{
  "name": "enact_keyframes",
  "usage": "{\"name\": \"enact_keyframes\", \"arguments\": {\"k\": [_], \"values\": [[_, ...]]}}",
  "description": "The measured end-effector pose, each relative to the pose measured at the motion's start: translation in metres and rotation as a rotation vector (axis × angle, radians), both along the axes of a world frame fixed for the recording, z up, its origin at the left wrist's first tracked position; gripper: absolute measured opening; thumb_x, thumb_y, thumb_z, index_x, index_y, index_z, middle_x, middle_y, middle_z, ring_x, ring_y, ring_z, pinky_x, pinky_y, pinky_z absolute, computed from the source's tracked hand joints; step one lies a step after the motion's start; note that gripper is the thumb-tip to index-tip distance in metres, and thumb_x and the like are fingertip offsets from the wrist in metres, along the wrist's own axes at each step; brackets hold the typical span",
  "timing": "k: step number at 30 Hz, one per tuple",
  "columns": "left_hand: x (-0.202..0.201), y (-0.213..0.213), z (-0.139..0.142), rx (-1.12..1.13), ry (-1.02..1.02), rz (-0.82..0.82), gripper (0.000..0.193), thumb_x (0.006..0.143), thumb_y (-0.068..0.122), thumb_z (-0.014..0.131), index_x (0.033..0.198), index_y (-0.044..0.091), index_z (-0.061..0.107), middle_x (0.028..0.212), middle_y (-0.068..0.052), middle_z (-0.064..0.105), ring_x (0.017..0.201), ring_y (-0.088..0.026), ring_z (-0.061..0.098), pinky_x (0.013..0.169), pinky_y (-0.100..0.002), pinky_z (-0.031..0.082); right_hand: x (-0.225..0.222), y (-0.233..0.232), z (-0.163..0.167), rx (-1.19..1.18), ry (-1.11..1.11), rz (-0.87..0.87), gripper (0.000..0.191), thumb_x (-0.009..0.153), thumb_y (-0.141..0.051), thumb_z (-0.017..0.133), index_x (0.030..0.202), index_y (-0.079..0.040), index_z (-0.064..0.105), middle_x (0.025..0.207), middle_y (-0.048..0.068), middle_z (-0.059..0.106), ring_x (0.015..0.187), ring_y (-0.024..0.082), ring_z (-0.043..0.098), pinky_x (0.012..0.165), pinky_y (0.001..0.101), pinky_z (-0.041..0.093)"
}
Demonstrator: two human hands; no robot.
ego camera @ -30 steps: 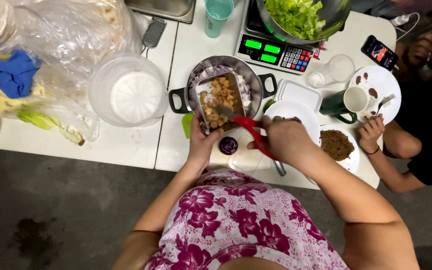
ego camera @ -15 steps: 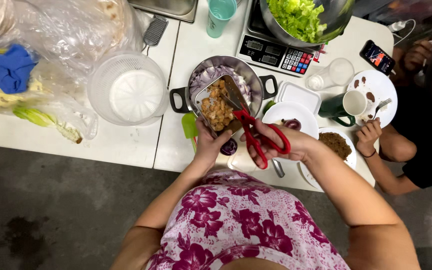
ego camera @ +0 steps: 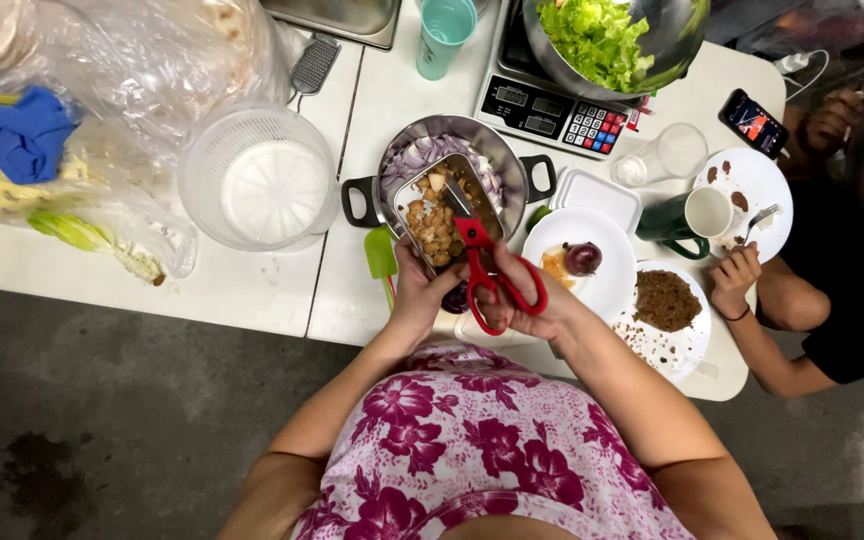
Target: The person cuts lettuce leaves with red scissors into a large metal bowl on a digital scale, then snips fried tofu pieces in a small container and adds them to the bowl. They briefly walk away, return, and squeeze dressing from a squeeze bottle over the salad while stirring with a utensil.
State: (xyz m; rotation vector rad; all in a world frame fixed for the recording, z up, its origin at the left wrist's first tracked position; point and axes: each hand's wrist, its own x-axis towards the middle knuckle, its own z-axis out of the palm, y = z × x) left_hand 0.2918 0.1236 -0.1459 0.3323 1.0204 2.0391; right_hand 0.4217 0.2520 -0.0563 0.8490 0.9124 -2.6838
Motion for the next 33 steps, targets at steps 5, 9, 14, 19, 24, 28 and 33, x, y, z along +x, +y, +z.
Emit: {"name": "enact_keyframes", "arguments": {"k": [5,9,14,19,24,28,33], "values": [[-0.002,-0.001,-0.006,-0.029,0.032,0.028,0.074,0.085,-0.008,0.074,0.141,0.004,0.027,0.135,-0.013,0.053,0.127,-0.019,0.056,0.110,-0.034,0.047,0.018,0.000,-0.002,0.006,0.000,0.005,0.065,0.105,-0.064,0.048,0.126,-0.003,0.059,0.070,-0.002,0.054,0.047,0.008,0.048,0.042,0.0234,0.038],[-0.009,0.000,-0.005,-0.052,0.064,0.053,0.075,0.083,-0.006,0.075,0.139,0.005,0.026,0.134,-0.012,0.054,0.127,-0.019,0.056,0.110,-0.033,0.047,0.031,0.000,0.017,-0.006,0.097,0.115,0.077,0.097,-0.068,0.044,0.131,0.001,0.055,0.083,0.008,0.063,0.064,0.017,0.062,0.056,0.0301,0.052],[-0.009,-0.003,-0.002,-0.115,0.075,0.009,0.075,0.082,-0.007,0.075,0.139,0.003,0.027,0.130,-0.014,0.055,0.123,-0.021,0.057,0.106,-0.035,0.049,0.017,-0.001,0.028,-0.188,0.197,0.138,0.087,0.094,-0.072,0.041,0.139,0.002,0.049,0.101,0.016,0.068,0.082,0.026,0.067,0.072,0.0377,0.059],[-0.003,-0.004,0.001,-0.063,0.070,-0.028,0.075,0.084,-0.009,0.072,0.139,0.004,0.024,0.132,-0.014,0.055,0.123,-0.019,0.058,0.107,-0.034,0.049,0.005,0.000,0.015,-0.422,0.271,0.031,0.095,0.090,-0.079,0.041,0.141,0.000,0.048,0.098,0.017,0.067,0.081,0.027,0.065,0.073,0.0377,0.056],[-0.003,-0.004,0.003,-0.048,0.083,-0.028,0.076,0.083,-0.012,0.070,0.139,0.005,0.023,0.134,-0.013,0.054,0.125,-0.018,0.058,0.109,-0.034,0.048,0.006,-0.003,-0.003,-0.548,0.280,-0.038,0.100,0.093,-0.083,0.040,0.140,0.005,0.048,0.092,0.015,0.063,0.076,0.023,0.060,0.068,0.0332,0.050],[-0.002,-0.007,0.000,-0.054,0.045,-0.038,0.076,0.085,-0.009,0.071,0.142,0.006,0.023,0.133,-0.012,0.055,0.123,-0.018,0.058,0.107,-0.034,0.049,0.007,-0.005,-0.008,-0.554,0.314,-0.008,0.096,0.092,-0.080,0.038,0.141,0.002,0.048,0.089,0.014,0.063,0.074,0.023,0.060,0.066,0.0345,0.051],[0.000,-0.008,-0.008,-0.006,0.089,-0.023,0.078,0.084,-0.007,0.076,0.142,0.005,0.025,0.135,-0.011,0.053,0.127,-0.019,0.056,0.111,-0.035,0.047,0.006,-0.010,-0.001,-0.349,0.295,0.017,0.088,0.096,-0.074,0.037,0.138,0.002,0.049,0.091,0.014,0.064,0.076,0.024,0.063,0.069,0.0359,0.053]]}}
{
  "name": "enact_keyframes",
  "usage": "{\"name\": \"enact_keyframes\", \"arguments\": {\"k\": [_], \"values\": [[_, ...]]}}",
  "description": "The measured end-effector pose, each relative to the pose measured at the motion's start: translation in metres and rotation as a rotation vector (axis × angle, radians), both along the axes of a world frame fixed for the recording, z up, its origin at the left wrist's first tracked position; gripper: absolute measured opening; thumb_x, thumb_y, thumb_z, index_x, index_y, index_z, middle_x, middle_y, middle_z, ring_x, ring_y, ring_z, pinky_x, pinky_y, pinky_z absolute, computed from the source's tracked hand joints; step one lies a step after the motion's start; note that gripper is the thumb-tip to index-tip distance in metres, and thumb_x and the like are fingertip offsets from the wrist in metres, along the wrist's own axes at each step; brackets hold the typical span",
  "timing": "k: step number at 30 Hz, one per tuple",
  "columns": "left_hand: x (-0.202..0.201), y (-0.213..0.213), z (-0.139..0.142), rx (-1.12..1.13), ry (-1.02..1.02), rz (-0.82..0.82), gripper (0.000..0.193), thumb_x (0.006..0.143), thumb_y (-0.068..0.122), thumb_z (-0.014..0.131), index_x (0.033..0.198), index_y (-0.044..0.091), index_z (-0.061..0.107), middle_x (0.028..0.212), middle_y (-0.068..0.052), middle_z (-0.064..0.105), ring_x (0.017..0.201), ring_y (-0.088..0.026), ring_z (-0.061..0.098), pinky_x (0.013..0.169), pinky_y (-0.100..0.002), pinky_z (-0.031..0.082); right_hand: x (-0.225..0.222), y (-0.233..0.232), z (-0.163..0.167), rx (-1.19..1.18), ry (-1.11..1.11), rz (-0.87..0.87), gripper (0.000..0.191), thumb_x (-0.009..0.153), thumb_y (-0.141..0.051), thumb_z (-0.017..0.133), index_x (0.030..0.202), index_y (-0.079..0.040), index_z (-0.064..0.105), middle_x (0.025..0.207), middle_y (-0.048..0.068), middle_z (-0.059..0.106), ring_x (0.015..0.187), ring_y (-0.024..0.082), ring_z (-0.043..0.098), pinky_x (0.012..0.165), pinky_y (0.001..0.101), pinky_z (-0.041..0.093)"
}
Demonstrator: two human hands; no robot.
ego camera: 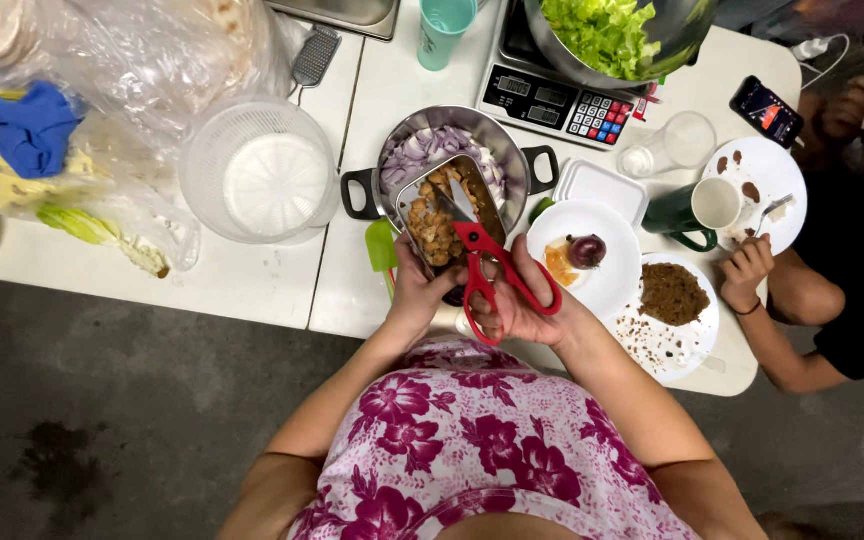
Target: The person cuts lettuce leaves with red scissors into a large metal bowl on a digital scale, then snips fried tofu pieces in a small container and adds them to the bowl. They briefly walk away, return, and squeeze dressing from a squeeze bottle over the salad while stirring with a utensil.
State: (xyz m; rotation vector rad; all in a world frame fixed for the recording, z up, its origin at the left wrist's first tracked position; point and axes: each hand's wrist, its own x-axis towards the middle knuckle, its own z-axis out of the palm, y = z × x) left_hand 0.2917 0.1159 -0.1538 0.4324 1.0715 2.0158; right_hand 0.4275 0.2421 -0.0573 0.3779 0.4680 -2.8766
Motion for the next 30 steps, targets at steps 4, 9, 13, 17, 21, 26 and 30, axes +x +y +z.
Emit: {"name": "enact_keyframes", "arguments": {"k": [4,9,13,17,21,26,30], "values": [[0.000,-0.001,-0.003,-0.028,-0.005,-0.017,0.080,0.084,-0.004,0.078,0.142,0.005,0.024,0.140,-0.012,0.051,0.131,-0.019,0.054,0.113,-0.036,0.046,-0.005,-0.004,0.010,0.101,-0.028,-0.008,0.083,0.099,-0.072,0.038,0.136,0.001,0.050,0.092,0.013,0.065,0.078,0.023,0.064,0.070,0.0349,0.053],[0.000,-0.004,-0.001,-0.048,-0.004,-0.029,0.083,0.086,-0.002,0.078,0.146,0.005,0.022,0.143,-0.013,0.049,0.134,-0.020,0.052,0.115,-0.035,0.044,-0.008,-0.008,0.014,0.281,-0.185,-0.026,0.080,0.098,-0.071,0.040,0.129,0.001,0.055,0.082,0.008,0.063,0.067,0.019,0.061,0.062,0.0318,0.051],[-0.001,-0.006,0.003,-0.055,0.005,-0.034,0.081,0.086,-0.006,0.075,0.146,0.004,0.021,0.143,-0.014,0.049,0.134,-0.020,0.052,0.113,-0.035,0.045,-0.005,-0.010,-0.002,0.320,-0.239,-0.039,0.071,0.099,-0.068,0.042,0.121,-0.002,0.058,0.070,0.003,0.057,0.053,0.012,0.053,0.049,0.0276,0.045],[-0.002,-0.009,0.005,-0.066,-0.047,-0.055,0.079,0.085,-0.009,0.069,0.146,0.004,0.020,0.139,-0.016,0.051,0.127,-0.022,0.058,0.109,-0.036,0.049,-0.001,-0.004,-0.025,0.212,-0.205,-0.144,0.064,0.110,-0.062,0.049,0.121,0.000,0.058,0.069,0.000,0.056,0.047,0.006,0.048,0.038,0.0183,0.035],[-0.008,-0.007,0.006,-0.047,-0.006,-0.034,0.080,0.084,-0.013,0.068,0.145,0.004,0.020,0.139,-0.015,0.050,0.129,-0.021,0.057,0.111,-0.036,0.048,0.018,0.006,-0.018,0.081,-0.266,-0.061,0.068,0.105,-0.061,0.045,0.125,0.002,0.056,0.076,0.004,0.062,0.057,0.009,0.059,0.044,0.0186,0.044],[-0.025,-0.004,0.007,-0.072,-0.020,0.000,0.081,0.086,-0.012,0.069,0.149,0.003,0.019,0.139,-0.016,0.051,0.132,-0.023,0.054,0.114,-0.037,0.045,0.040,0.011,0.032,0.508,-0.105,0.079,0.073,0.101,-0.061,0.039,0.130,0.004,0.054,0.086,0.011,0.068,0.066,0.018,0.068,0.059,0.0309,0.058],[-0.024,-0.002,0.006,-0.024,0.025,-0.057,0.086,0.086,-0.010,0.069,0.150,0.005,0.013,0.144,-0.013,0.046,0.136,-0.022,0.050,0.115,-0.037,0.043,0.023,0.019,0.051,0.416,-0.271,0.125,0.075,0.099,-0.063,0.036,0.128,0.004,0.053,0.085,0.014,0.068,0.069,0.021,0.071,0.063,0.0346,0.061]]}}
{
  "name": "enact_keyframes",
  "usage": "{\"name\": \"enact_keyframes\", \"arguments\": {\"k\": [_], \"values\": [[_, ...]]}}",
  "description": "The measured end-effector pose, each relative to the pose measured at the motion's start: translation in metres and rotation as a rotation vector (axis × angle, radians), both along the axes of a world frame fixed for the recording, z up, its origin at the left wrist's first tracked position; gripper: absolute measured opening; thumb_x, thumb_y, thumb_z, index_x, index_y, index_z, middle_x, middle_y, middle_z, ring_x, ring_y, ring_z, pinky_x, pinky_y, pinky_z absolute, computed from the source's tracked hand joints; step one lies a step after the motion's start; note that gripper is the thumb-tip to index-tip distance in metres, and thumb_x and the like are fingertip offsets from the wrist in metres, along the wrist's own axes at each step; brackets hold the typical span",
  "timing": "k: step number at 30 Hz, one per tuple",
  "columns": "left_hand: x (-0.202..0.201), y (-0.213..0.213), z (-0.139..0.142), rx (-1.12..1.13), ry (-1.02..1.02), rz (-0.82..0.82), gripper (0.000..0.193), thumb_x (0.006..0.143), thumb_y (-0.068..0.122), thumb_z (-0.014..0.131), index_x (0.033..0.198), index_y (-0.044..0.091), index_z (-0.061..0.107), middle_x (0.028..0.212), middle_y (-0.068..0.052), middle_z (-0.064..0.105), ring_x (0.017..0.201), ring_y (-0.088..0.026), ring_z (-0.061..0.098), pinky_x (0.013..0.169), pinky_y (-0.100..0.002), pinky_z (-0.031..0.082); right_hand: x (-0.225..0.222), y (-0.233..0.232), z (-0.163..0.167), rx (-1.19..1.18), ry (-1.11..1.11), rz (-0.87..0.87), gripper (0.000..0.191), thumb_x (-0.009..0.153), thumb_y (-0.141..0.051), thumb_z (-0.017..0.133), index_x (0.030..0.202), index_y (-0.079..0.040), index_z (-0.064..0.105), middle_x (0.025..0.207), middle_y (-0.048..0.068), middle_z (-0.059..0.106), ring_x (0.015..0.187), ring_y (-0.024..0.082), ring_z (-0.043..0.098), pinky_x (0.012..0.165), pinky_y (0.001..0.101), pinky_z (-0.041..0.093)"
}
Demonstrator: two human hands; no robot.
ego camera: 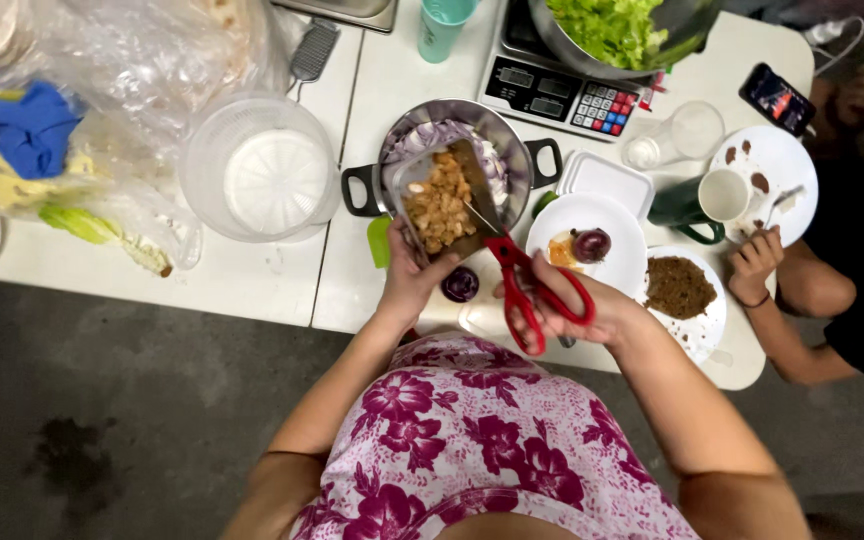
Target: The person cuts lettuce leaves with red scissors into a large metal bowl on a digital scale, then snips fried tofu pieces in a small container and adds them to the bowl. They briefly walk away, return, and squeeze dressing from a squeeze bottle over the salad while stirring with a utensil.
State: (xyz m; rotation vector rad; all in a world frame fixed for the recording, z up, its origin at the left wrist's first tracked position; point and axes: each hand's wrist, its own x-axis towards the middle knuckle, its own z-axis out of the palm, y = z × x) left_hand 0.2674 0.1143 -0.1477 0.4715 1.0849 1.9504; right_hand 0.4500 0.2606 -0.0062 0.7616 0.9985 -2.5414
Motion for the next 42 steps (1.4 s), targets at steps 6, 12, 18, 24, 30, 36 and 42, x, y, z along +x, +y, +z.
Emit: {"name": "enact_keyframes", "arguments": {"k": [6,12,18,24,30,36,42], "values": [[0.004,0.000,-0.009,0.054,-0.087,-0.070,0.088,0.085,-0.006,0.068,0.154,0.008,0.015,0.143,-0.018,0.049,0.132,-0.027,0.055,0.111,-0.040,0.047,-0.012,0.003,0.006,0.060,-0.037,0.171,0.072,0.100,-0.061,0.036,0.126,0.004,0.056,0.077,0.011,0.069,0.057,0.021,0.069,0.052,0.0334,0.060],[-0.024,-0.006,-0.006,-0.057,-0.270,-0.166,0.077,0.099,0.029,0.060,0.159,0.013,0.015,0.152,-0.014,0.044,0.135,-0.028,0.053,0.106,-0.045,0.053,-0.008,0.032,0.066,0.850,-0.344,0.577,0.066,0.088,-0.061,0.056,0.119,-0.004,0.063,0.075,0.013,0.068,0.060,0.026,0.067,0.055,0.0394,0.056],[-0.040,-0.007,0.016,-0.347,-0.061,-0.252,0.072,0.103,0.042,0.040,0.166,0.021,0.012,0.164,-0.007,0.032,0.147,-0.023,0.035,0.114,-0.042,0.035,-0.031,0.024,0.108,1.521,-0.410,1.018,0.073,0.070,-0.073,0.070,0.111,-0.014,0.071,0.091,0.018,0.071,0.094,0.036,0.070,0.084,0.0463,0.054],[-0.048,0.003,0.033,-0.157,0.392,-0.224,0.060,0.111,0.031,0.042,0.165,0.012,0.024,0.174,-0.008,0.024,0.160,-0.021,0.020,0.127,-0.032,0.018,-0.055,0.026,0.103,1.635,-0.432,0.858,0.066,0.078,-0.070,0.068,0.109,-0.012,0.072,0.092,0.018,0.074,0.095,0.038,0.071,0.084,0.0475,0.054],[-0.057,0.015,0.047,-0.268,0.263,-0.198,0.061,0.110,0.043,0.040,0.161,0.011,0.034,0.169,-0.009,0.033,0.158,-0.022,0.026,0.126,-0.034,0.021,-0.041,0.049,0.113,1.640,-0.463,0.747,0.067,0.075,-0.069,0.070,0.105,-0.009,0.071,0.089,0.020,0.074,0.089,0.037,0.072,0.081,0.0469,0.055],[-0.052,0.044,0.059,-0.233,0.384,-0.237,0.067,0.109,0.054,0.033,0.159,0.010,0.040,0.163,-0.013,0.042,0.152,-0.023,0.037,0.124,-0.034,0.026,-0.034,0.059,0.108,1.692,-0.439,0.732,0.063,0.078,-0.067,0.070,0.104,-0.009,0.071,0.091,0.019,0.075,0.091,0.037,0.071,0.082,0.0464,0.054],[-0.049,0.067,0.059,-0.230,0.317,-0.214,0.074,0.108,0.060,0.032,0.157,0.006,0.043,0.156,-0.015,0.052,0.144,-0.023,0.047,0.121,-0.034,0.032,-0.012,0.073,0.117,1.791,-0.299,0.795,0.070,0.073,-0.066,0.074,0.114,-0.010,0.065,0.095,0.016,0.071,0.092,0.037,0.069,0.078,0.0477,0.054]]}}
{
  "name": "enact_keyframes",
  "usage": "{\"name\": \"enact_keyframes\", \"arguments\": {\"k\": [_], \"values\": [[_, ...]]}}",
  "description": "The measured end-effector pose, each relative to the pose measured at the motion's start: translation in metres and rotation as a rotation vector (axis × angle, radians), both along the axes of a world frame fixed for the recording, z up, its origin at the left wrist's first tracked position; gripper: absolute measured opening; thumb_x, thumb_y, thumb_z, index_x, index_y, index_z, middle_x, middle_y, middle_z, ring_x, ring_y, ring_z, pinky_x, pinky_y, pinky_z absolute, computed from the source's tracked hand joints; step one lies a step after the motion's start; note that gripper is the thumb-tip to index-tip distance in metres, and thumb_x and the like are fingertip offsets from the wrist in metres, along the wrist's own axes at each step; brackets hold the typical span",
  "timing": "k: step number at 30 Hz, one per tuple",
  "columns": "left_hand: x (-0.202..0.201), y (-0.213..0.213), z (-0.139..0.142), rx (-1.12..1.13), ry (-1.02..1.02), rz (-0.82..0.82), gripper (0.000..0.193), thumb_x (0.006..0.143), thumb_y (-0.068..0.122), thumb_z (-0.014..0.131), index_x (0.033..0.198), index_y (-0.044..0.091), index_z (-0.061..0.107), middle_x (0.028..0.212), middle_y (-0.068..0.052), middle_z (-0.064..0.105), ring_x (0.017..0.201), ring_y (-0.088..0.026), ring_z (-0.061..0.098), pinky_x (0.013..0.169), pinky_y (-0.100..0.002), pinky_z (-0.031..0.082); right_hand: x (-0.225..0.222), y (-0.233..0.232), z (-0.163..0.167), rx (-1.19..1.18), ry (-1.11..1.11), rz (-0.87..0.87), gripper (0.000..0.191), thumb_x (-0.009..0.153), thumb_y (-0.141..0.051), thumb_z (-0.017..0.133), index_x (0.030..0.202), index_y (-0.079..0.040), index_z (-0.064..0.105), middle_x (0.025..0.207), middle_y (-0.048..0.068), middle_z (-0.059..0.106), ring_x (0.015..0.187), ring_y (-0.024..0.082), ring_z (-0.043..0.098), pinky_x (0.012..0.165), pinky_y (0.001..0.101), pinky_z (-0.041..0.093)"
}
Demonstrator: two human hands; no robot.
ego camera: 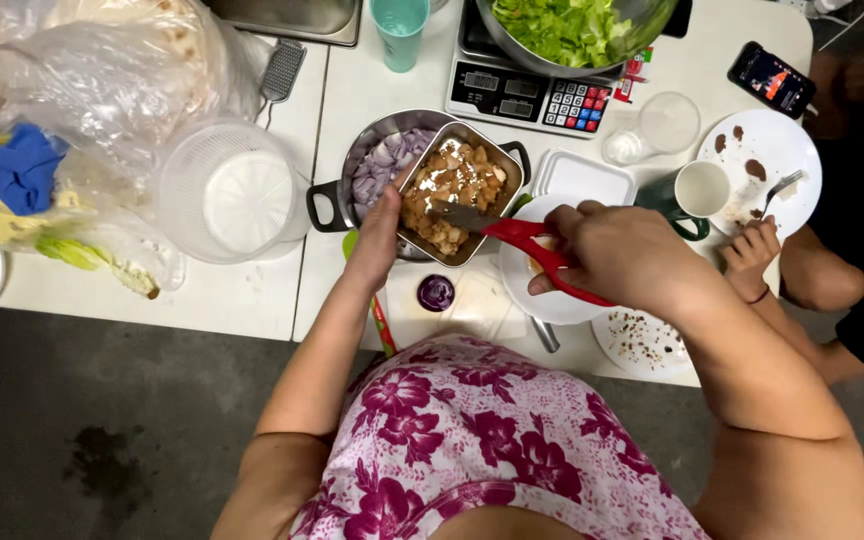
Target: The person cuts lettuce leaves with red scissors into a large metal bowl on a digital scale, then snips fried tofu pieces in a small container and adds them to the bowl. They briefly walk away, return, and squeeze dressing from a squeeze bottle over the salad while stirring with a utensil.
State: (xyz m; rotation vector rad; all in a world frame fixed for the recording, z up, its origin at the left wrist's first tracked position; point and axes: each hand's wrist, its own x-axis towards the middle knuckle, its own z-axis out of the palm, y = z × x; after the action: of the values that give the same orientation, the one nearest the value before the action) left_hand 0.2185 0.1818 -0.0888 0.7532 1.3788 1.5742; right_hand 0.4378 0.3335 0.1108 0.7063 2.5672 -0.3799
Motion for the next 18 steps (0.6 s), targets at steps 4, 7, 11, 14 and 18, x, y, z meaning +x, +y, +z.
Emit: {"name": "enact_keyframes", "arguments": {"k": [4,7,11,14,18], "values": [[0.008,0.009,0.004,0.031,0.080,0.003,0.075,0.108,0.060,0.030,0.158,0.006,0.042,0.157,-0.015,0.051,0.146,-0.023,0.045,0.122,-0.035,0.031,-0.005,0.001,-0.011,0.176,0.047,0.156,0.073,0.071,-0.064,0.078,0.115,-0.008,0.063,0.098,0.015,0.067,0.095,0.036,0.068,0.079,0.0460,0.055],[0.014,0.014,0.008,0.052,0.170,-0.002,0.075,0.109,0.060,0.028,0.159,0.006,0.040,0.159,-0.014,0.048,0.149,-0.023,0.042,0.123,-0.035,0.029,-0.014,0.001,-0.030,0.227,0.021,0.166,0.076,0.070,-0.064,0.079,0.117,-0.006,0.062,0.102,0.016,0.066,0.096,0.035,0.067,0.080,0.0446,0.054],[0.019,0.017,0.007,0.006,0.184,0.012,0.075,0.108,0.060,0.027,0.160,0.007,0.039,0.160,-0.013,0.046,0.149,-0.023,0.041,0.123,-0.034,0.028,-0.015,-0.001,-0.049,0.309,0.124,0.233,0.058,0.078,-0.053,0.078,0.109,-0.006,0.067,0.095,0.015,0.070,0.083,0.033,0.071,0.069,0.0428,0.057],[0.019,0.015,0.002,0.024,0.060,0.009,0.073,0.108,0.058,0.030,0.160,0.008,0.037,0.160,-0.013,0.046,0.148,-0.022,0.042,0.123,-0.034,0.029,-0.010,0.003,-0.049,0.261,0.193,0.207,0.040,0.083,-0.043,0.078,0.107,-0.012,0.070,0.085,0.013,0.073,0.073,0.033,0.072,0.061,0.0446,0.056],[0.009,0.016,-0.003,0.037,0.008,0.006,0.070,0.109,0.055,0.032,0.160,0.007,0.038,0.160,-0.013,0.046,0.148,-0.022,0.041,0.122,-0.034,0.030,-0.004,0.025,-0.031,0.167,0.087,0.075,0.045,0.080,-0.050,0.078,0.106,-0.015,0.072,0.081,0.015,0.074,0.076,0.035,0.072,0.069,0.0485,0.056]]}}
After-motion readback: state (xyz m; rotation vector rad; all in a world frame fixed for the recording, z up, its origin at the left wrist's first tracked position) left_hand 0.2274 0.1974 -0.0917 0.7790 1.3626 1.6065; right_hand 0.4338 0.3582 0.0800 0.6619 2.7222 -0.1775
